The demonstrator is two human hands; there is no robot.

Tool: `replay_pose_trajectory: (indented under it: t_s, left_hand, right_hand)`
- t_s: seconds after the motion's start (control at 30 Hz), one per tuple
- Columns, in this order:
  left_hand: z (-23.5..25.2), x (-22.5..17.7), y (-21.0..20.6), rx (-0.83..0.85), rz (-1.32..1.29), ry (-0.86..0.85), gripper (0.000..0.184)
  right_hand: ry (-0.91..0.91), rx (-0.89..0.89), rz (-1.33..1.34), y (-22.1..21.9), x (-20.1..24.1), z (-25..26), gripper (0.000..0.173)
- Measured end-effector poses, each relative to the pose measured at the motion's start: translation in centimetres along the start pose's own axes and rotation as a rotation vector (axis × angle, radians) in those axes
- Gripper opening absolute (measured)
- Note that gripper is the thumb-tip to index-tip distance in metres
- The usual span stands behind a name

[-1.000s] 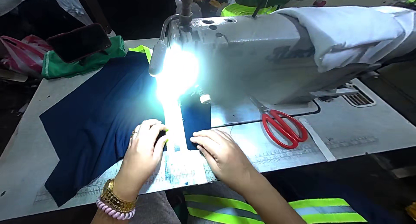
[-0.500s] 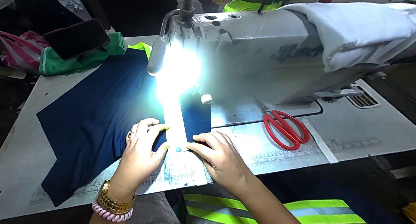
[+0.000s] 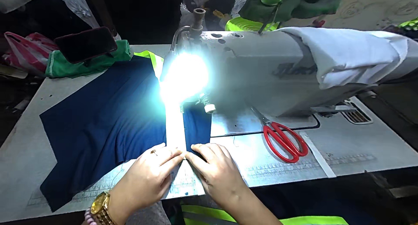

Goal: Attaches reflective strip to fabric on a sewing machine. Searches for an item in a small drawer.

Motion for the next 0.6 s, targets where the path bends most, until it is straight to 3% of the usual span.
replay_pose_trajectory:
  t_s: [0.17, 0.3, 0.6]
  left_hand:
    - [0.0, -0.5, -0.5, -0.032, 0.073, 0.015, 0.037]
    - [0.5, 0.2, 0.2, 0.045, 0.084, 0.03, 0.041]
    - [5.8, 5.9, 2.7, 0.187, -0.001, 0.11, 0.046]
  right_hand:
    - [0.014, 0.03, -0.042, 0.5, -0.2, -0.2, 0.031]
    - [0.018, 0.034, -0.063, 0.5, -0.7, 0.7, 0.03]
    - [-0.053, 0.117, -0.104, 1.0, -3.5, 7.5, 0.034]
Point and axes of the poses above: each hand's wrist, its own z-axis towards the middle knuckle, its own y-axis out of the back of the hand, x = y × z, the point moved 1 cm from there along z, towards the middle knuckle, and after that the axes turned 14 degrees about x, right-handed, at the moved point
